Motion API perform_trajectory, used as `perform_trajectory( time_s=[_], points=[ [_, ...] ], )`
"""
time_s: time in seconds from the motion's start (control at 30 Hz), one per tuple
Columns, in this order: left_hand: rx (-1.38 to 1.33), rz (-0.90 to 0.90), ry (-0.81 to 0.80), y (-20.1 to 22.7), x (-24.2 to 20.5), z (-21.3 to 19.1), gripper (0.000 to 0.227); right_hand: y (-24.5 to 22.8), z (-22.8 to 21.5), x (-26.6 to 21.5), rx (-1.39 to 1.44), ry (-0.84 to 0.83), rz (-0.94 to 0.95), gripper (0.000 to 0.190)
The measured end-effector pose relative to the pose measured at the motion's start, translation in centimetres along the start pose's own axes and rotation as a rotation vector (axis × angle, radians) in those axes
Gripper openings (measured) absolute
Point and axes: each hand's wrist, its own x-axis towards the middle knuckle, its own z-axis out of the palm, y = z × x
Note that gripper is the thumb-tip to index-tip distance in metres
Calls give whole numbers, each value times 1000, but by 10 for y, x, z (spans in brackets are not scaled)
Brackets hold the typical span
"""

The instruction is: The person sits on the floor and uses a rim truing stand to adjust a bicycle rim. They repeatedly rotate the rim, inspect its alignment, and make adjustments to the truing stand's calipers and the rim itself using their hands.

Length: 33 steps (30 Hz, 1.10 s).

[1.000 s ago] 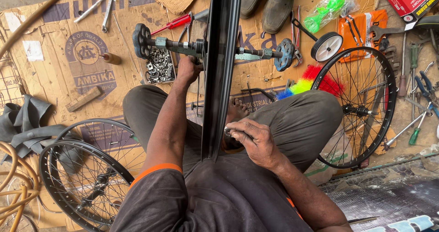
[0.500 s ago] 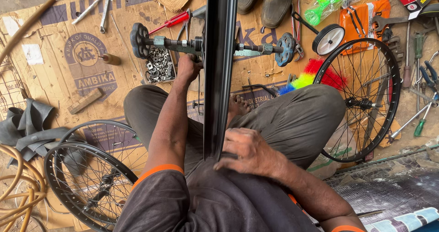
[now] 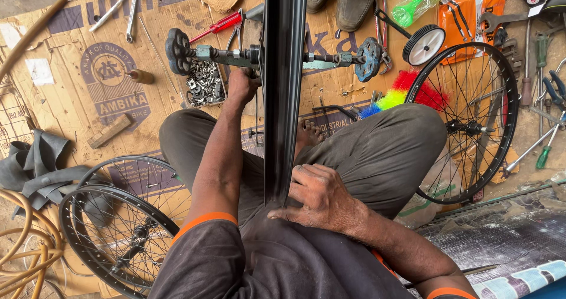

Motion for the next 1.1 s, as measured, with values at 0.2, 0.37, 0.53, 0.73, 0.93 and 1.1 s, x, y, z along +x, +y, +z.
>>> perform_trajectory(
  time_s=[0.2,0.37,0.53,0.73,0.93,1.1],
  points=[
    [-21,-25,8,-1,0,1,32,2,1,-1,-2,12,-22,65],
    [16,-51,-11,3,0,0,27,4,3,0,14,22,-13,70],
    [5,-87,-31,6,-2,-1,34,4,5,-2,28,24,-7,75],
    [17,-32,-8,0,3,1,24,4,2,0,32,17,-7,75],
    [19,-62,-21,-11,6,9,23,3,2,-1,31,20,-8,73],
    [28,-17,-7,-12,7,9,32,3,4,0,12,37,-72,59]
  ],
)
